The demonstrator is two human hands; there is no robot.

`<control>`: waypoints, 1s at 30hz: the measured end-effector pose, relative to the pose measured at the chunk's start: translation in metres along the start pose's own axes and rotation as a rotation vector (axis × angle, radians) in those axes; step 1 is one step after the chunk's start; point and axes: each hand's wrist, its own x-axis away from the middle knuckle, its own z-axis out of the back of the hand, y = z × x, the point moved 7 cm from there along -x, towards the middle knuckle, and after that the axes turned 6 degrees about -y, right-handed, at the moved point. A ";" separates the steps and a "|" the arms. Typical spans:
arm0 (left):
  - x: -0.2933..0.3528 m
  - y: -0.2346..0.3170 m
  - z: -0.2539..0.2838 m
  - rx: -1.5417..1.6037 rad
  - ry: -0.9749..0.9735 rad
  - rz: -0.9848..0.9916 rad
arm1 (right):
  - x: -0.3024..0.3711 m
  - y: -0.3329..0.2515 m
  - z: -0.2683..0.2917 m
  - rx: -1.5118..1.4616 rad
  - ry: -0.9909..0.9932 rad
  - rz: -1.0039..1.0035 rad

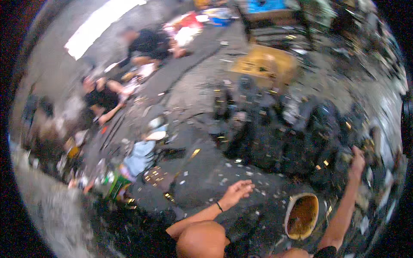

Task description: The person sits on the floor and repeatedly applies a brown substance from a container onto the soles of black shoes using a small tool. The person handles multiple shoes one at a time, turning them over to coat the soles.

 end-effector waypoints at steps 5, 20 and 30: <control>0.052 -0.039 0.071 -0.229 0.206 -0.048 | -0.132 0.072 0.051 0.435 0.096 -0.106; 0.092 0.003 0.358 -0.332 1.216 -0.221 | 0.199 -0.017 0.021 0.734 -0.220 0.226; -0.033 0.003 0.461 0.431 1.370 -0.009 | 0.328 0.000 0.006 1.215 0.044 0.051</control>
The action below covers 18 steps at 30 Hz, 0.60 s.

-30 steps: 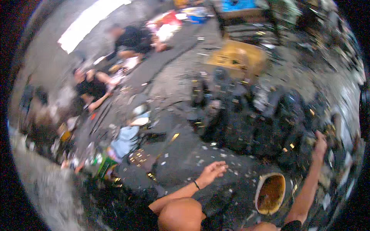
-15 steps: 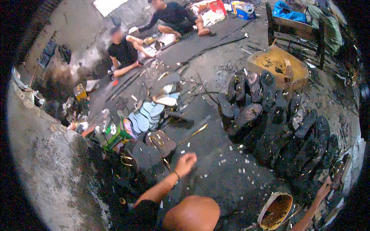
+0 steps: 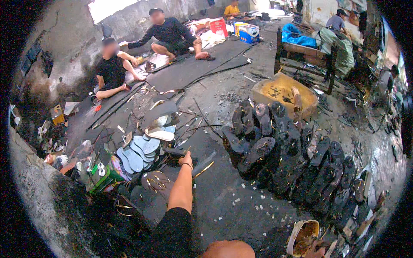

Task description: The person sits on the floor and repeatedly applies a brown substance from a container onto the soles of black shoes using a small tool. The person handles multiple shoes one at a time, turning them over to coat the soles.

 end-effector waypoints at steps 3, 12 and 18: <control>0.002 -0.009 0.009 0.218 -0.104 0.036 | 0.005 -0.002 0.005 0.035 -0.026 -0.011; 0.267 -0.025 0.077 -0.677 -0.722 -1.082 | 0.026 -0.027 -0.002 0.093 -0.103 -0.015; 0.363 -0.184 0.152 -0.944 -1.485 -0.885 | 0.033 -0.042 -0.013 0.101 -0.210 0.037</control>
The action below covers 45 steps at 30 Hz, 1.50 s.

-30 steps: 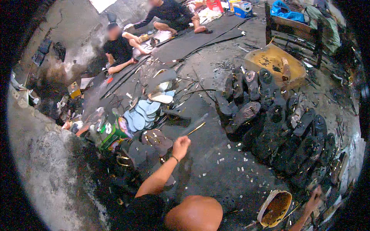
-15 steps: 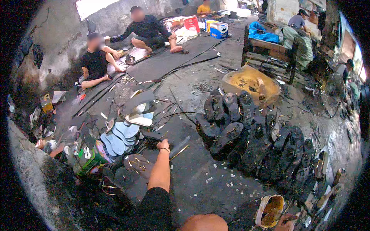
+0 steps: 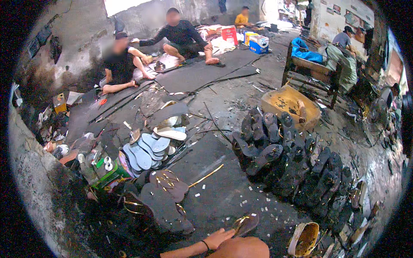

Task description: The person sits on the floor and repeatedly applies a brown substance from a container onto the soles of black shoes using a small tool. The person handles multiple shoes one at a time, turning them over to coat the soles.

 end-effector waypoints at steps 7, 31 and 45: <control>-0.084 0.051 -0.010 0.204 0.121 0.032 | 0.002 0.015 0.011 0.031 -0.144 0.047; -0.244 0.166 0.030 1.171 0.137 0.354 | -0.030 -0.145 0.127 -0.868 0.229 0.542; -0.224 0.179 0.007 1.433 0.123 0.250 | -0.041 -0.177 0.093 -0.908 0.250 0.716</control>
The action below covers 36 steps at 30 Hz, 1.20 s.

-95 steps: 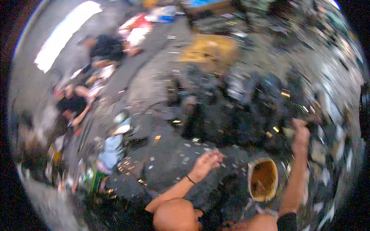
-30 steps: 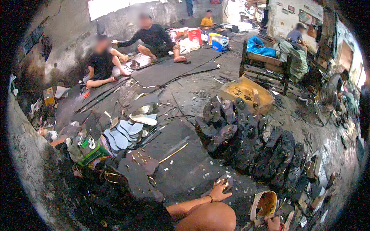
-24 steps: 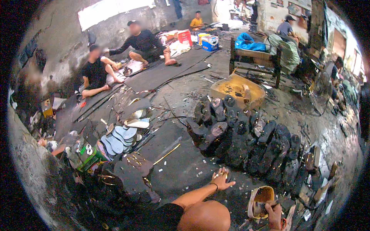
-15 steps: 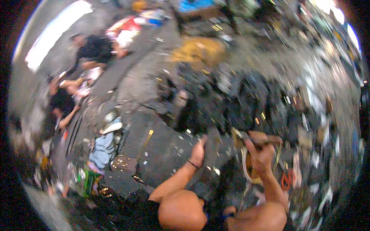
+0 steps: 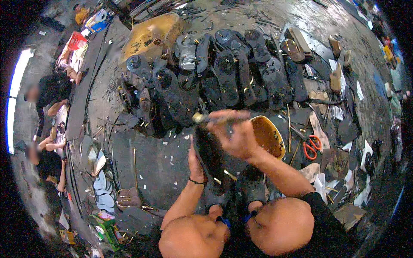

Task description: The person sits on the floor and repeatedly applies a brown substance from a container onto the soles of black shoes using a small tool. The person handles multiple shoes one at a time, turning them over to coat the soles.

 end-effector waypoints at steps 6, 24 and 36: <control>0.007 0.017 0.005 -0.387 0.115 -0.230 | 0.015 -0.024 0.000 -0.020 0.073 0.182; 0.127 -0.025 0.008 0.160 -0.043 0.468 | 0.040 0.063 -0.009 -1.255 0.052 -0.798; -0.005 0.075 -0.032 0.142 -0.058 -0.172 | 0.025 0.024 -0.026 0.104 -0.148 -0.170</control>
